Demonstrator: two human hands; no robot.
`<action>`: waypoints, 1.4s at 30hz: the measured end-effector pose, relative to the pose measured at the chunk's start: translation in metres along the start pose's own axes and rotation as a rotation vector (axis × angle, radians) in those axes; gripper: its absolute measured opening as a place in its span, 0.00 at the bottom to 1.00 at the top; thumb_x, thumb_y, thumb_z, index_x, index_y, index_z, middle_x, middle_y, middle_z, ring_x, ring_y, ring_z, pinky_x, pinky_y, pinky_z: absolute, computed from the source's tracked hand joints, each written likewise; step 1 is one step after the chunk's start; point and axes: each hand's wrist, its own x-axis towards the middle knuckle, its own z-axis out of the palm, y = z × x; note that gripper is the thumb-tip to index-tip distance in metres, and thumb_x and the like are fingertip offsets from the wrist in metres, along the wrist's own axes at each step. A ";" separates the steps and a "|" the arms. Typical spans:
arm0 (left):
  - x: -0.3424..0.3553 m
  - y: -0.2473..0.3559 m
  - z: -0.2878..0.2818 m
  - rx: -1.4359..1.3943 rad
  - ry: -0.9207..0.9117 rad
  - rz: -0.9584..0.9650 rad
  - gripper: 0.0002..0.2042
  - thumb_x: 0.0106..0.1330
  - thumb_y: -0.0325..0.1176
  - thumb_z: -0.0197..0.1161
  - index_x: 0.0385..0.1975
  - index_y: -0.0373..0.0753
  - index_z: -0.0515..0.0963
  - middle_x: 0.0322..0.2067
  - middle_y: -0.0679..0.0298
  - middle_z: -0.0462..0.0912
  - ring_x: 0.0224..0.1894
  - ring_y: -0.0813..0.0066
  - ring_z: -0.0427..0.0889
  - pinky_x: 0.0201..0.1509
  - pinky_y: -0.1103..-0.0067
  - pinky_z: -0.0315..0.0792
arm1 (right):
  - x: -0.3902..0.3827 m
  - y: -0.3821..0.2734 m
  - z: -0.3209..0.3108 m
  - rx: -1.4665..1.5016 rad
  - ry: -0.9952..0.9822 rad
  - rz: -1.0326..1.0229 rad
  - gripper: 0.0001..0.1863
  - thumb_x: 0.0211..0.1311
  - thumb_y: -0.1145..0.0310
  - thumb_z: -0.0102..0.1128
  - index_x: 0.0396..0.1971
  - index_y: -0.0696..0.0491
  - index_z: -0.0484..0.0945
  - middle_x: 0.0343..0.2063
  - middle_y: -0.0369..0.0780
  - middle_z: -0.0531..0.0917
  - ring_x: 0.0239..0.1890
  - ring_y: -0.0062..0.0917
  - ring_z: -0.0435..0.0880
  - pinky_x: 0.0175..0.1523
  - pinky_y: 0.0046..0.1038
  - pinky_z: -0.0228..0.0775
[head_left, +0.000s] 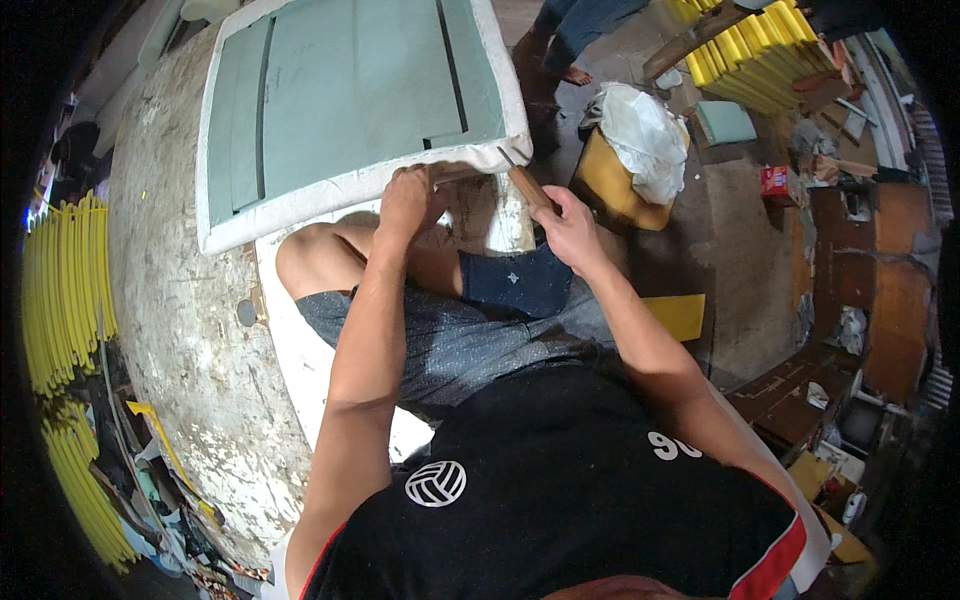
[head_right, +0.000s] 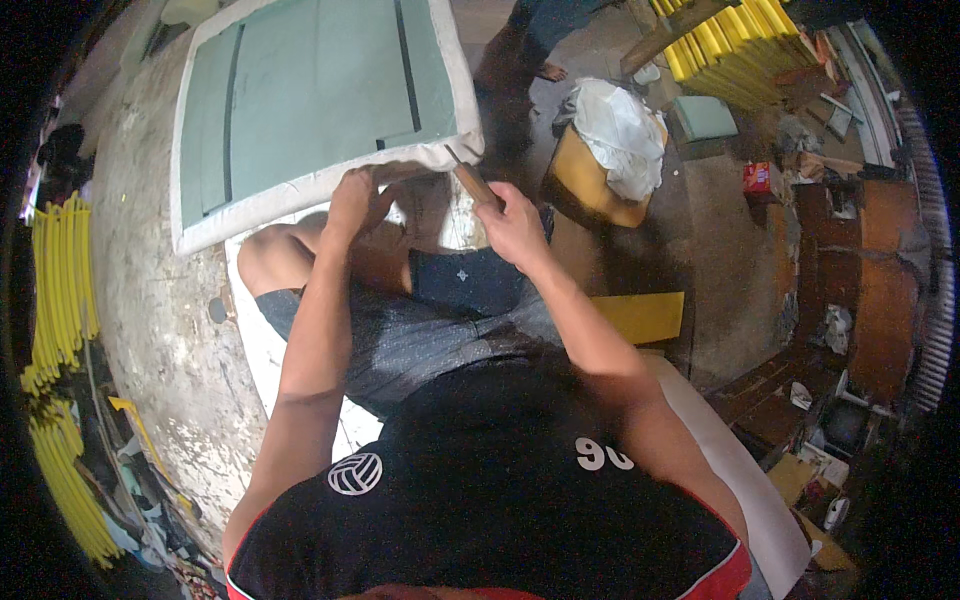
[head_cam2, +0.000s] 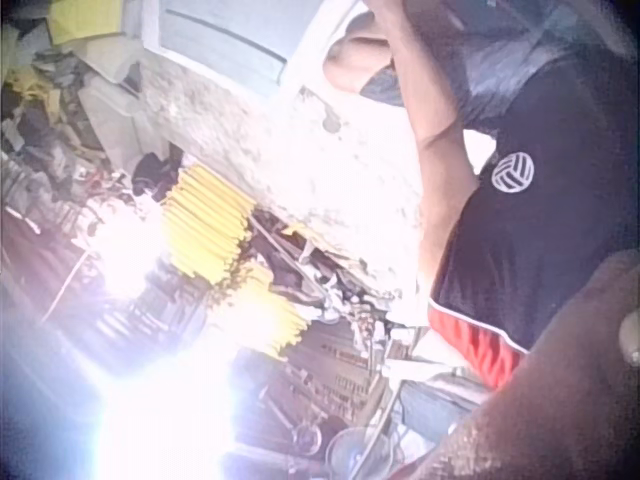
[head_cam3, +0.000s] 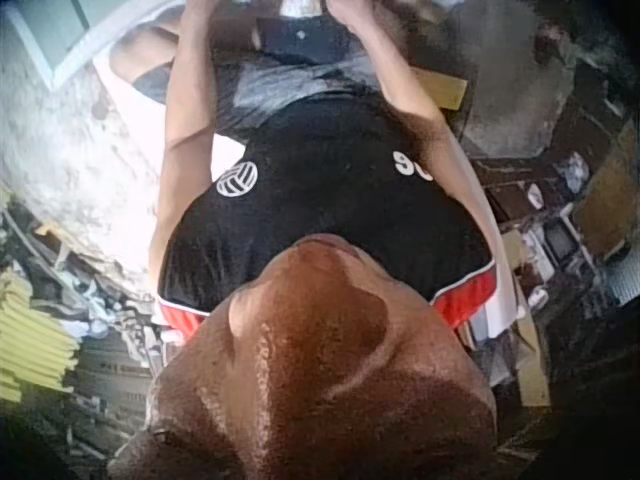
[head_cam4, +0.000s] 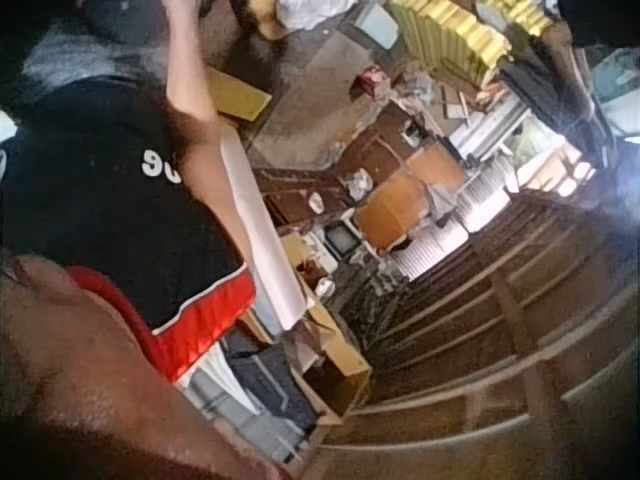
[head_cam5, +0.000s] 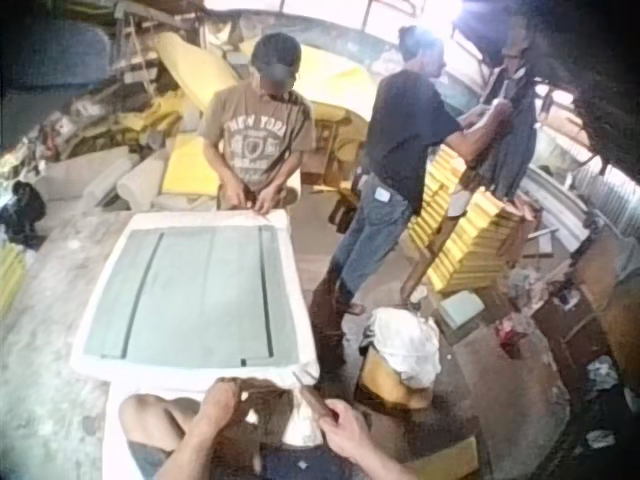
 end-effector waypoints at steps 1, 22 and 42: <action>0.004 -0.014 0.017 0.020 0.061 0.017 0.20 0.66 0.40 0.65 0.54 0.37 0.81 0.47 0.47 0.85 0.51 0.44 0.82 0.57 0.59 0.76 | 0.008 0.001 0.006 0.097 -0.090 0.132 0.25 0.66 0.63 0.65 0.59 0.60 0.75 0.43 0.42 0.84 0.36 0.23 0.82 0.35 0.27 0.75; 0.035 -0.015 0.036 0.126 0.044 -0.247 0.36 0.53 0.63 0.73 0.64 0.59 0.78 0.78 0.48 0.51 0.79 0.32 0.43 0.75 0.34 0.43 | 0.043 -0.036 0.029 -0.092 -0.280 0.105 0.29 0.74 0.54 0.54 0.70 0.50 0.71 0.64 0.52 0.77 0.67 0.47 0.75 0.70 0.38 0.66; 0.034 -0.010 0.050 0.101 0.160 -0.212 0.18 0.67 0.46 0.63 0.56 0.55 0.80 0.76 0.45 0.55 0.77 0.28 0.48 0.73 0.32 0.42 | 0.052 -0.101 0.015 0.063 -0.321 0.429 0.33 0.74 0.46 0.55 0.68 0.54 0.73 0.46 0.47 0.88 0.42 0.27 0.85 0.51 0.32 0.76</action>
